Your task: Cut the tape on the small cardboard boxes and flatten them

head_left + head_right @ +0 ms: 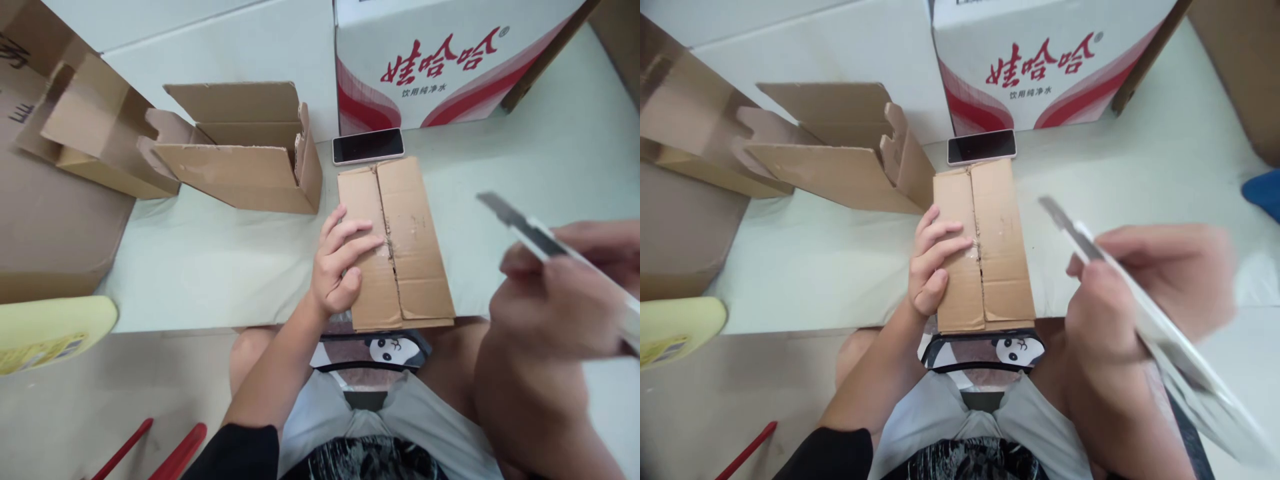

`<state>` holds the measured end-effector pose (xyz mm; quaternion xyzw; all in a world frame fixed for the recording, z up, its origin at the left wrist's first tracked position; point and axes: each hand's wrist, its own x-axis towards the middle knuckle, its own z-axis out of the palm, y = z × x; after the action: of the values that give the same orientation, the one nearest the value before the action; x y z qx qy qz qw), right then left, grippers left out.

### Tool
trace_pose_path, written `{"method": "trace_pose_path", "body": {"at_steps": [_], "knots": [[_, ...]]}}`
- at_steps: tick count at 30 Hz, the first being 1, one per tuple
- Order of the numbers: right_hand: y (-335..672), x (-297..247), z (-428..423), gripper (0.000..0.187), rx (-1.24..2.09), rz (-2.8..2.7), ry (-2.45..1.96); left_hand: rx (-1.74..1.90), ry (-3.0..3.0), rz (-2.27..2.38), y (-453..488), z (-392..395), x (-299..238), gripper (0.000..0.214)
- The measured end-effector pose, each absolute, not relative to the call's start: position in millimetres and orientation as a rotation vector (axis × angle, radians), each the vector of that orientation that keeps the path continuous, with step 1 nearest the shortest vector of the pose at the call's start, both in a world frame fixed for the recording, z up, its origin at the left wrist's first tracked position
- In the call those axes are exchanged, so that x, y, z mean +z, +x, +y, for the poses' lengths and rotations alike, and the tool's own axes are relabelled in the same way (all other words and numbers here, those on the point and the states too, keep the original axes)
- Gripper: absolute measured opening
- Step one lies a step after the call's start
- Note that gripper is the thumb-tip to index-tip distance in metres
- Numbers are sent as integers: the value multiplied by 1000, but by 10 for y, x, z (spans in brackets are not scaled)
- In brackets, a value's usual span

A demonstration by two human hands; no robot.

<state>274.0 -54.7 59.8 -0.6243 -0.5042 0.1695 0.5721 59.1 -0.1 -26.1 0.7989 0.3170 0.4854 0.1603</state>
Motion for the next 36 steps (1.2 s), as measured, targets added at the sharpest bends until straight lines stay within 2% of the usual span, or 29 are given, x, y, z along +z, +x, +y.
{"method": "trace_pose_path", "body": {"at_steps": [2, 4, 6, 9, 12, 16, 19, 22, 25, 28, 30, 34, 36], "knots": [[2747, 399, -316, 19, 259, -1061, -1434, 1388, 2283, 926, 565, 3, -282, 47], [2803, 146, -77, 28, 241, -1116, -1602, 1393, 2282, 941, 551, 7, -304, 48], [2893, -100, 110, 27, 205, -1279, -1807, 1411, 2277, 912, 546, 14, -324, 51], [3000, -387, 264, 32, 223, -1519, -1882, 1422, 2250, 867, 524, 26, -349, 56], [3019, -558, 313, 48, 320, -1718, -1844, 1416, 2184, 899, 446, 39, -372, 52], [3023, -612, 298, 58, 331, -1788, -1815, 1426, 2104, 977, 290, 60, -416, 48], [3049, -571, 268, 51, 377, -1761, -1748, 1385, 2035, 1058, 206, 75, -465, 46], [3045, -532, 255, 36, 598, -1665, -1676, 1311, 1883, 1213, 161, 99, -533, 44], [3003, -535, 262, 29, 845, -1465, -1567, 1196, 1623, 1362, 138, 145, -604, 46], [2956, -572, 278, 25, 897, -1331, -1407, 1143, 1419, 1355, 148, 213, -673, 45], [2918, -594, 283, 30, 904, -1304, -1265, 1192, 1363, 1283, 179, 261, -729, 46], [2771, -589, 280, 51, 1044, -1211, -1050, 1413, 1138, 1273, 255, 326, -841, 50], [2671, -562, 277, 51, 1049, -1188, -1052, 1485, 1075, 1296, 276, 344, -868, 50]]}}
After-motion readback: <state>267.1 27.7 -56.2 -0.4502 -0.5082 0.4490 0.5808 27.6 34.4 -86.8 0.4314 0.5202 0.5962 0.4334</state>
